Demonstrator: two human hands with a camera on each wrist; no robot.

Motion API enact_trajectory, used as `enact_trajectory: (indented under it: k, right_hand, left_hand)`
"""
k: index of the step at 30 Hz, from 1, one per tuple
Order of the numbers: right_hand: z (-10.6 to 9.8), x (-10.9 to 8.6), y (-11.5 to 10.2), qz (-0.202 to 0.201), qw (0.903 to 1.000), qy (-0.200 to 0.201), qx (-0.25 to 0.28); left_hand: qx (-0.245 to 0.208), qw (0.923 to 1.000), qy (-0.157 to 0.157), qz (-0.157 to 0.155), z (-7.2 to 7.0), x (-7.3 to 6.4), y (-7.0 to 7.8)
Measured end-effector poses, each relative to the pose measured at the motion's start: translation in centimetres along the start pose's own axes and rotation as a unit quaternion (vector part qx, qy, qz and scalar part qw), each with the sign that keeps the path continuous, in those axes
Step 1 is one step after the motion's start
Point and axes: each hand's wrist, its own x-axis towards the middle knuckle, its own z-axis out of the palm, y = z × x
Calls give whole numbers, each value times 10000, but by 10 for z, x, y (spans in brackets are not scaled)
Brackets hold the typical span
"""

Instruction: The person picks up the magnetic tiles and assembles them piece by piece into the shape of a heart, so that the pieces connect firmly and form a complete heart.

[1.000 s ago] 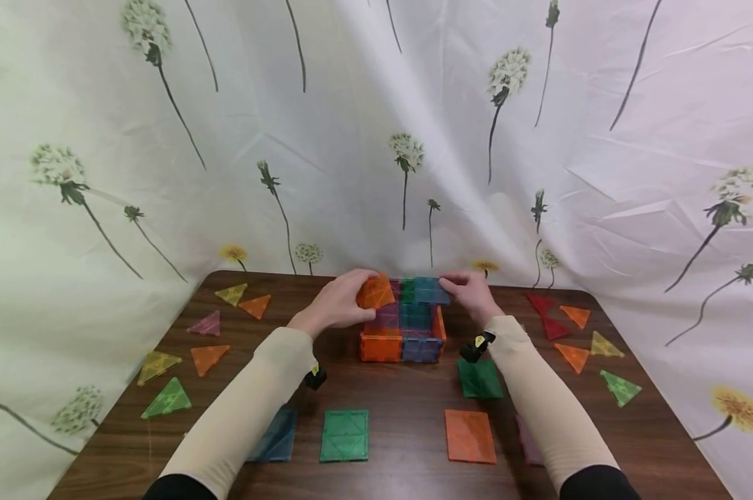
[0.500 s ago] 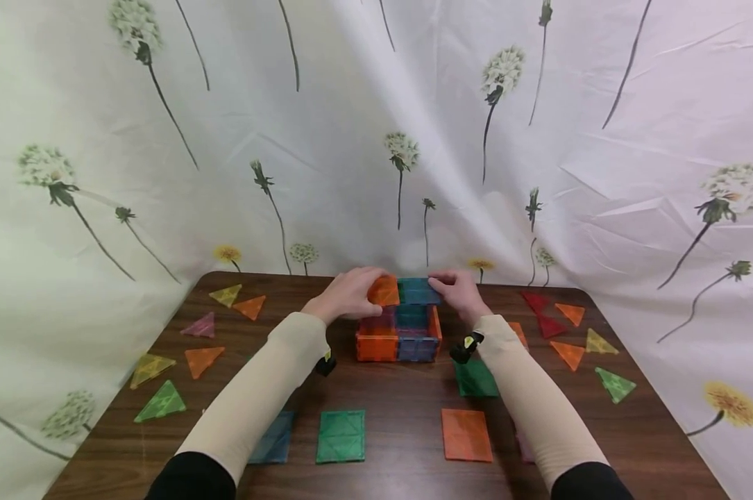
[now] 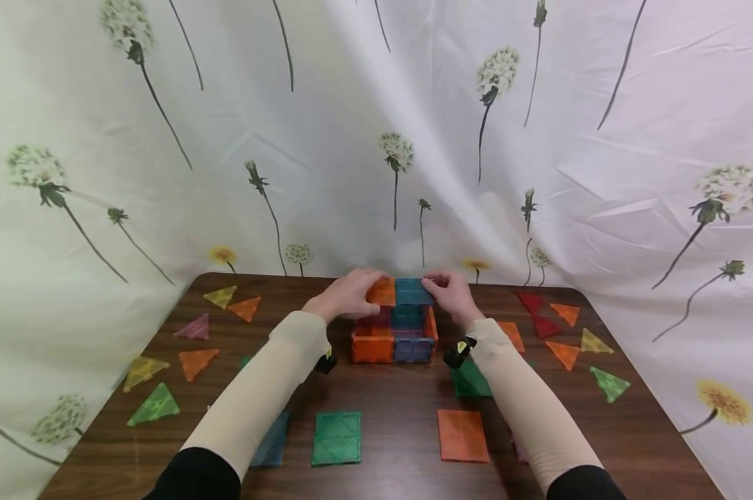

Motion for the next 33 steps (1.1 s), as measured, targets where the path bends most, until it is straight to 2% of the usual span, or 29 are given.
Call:
enact_trajectory:
  k: [6, 14, 18, 27, 33]
  right_hand:
    - [4, -2, 1, 21, 10000, 44, 6]
    - [2, -4, 4, 27, 9995, -219, 213]
    - [3, -4, 4, 54, 9994, -270, 218]
    - [3, -10, 2, 217, 9992, -342, 54]
    - [2, -12, 0, 181, 9989, -421, -107]
  left_hand:
    - [-243, 9997, -40, 83, 0, -2, -3]
    - [-528, 9984, -213, 54, -1, -2, -5]
    - [-447, 9986, -271, 65, -1, 0, -5]
    - [-365, 9983, -436, -135, 0, 2, -4]
    - [-357, 9984, -430, -69, 0, 1, -3]
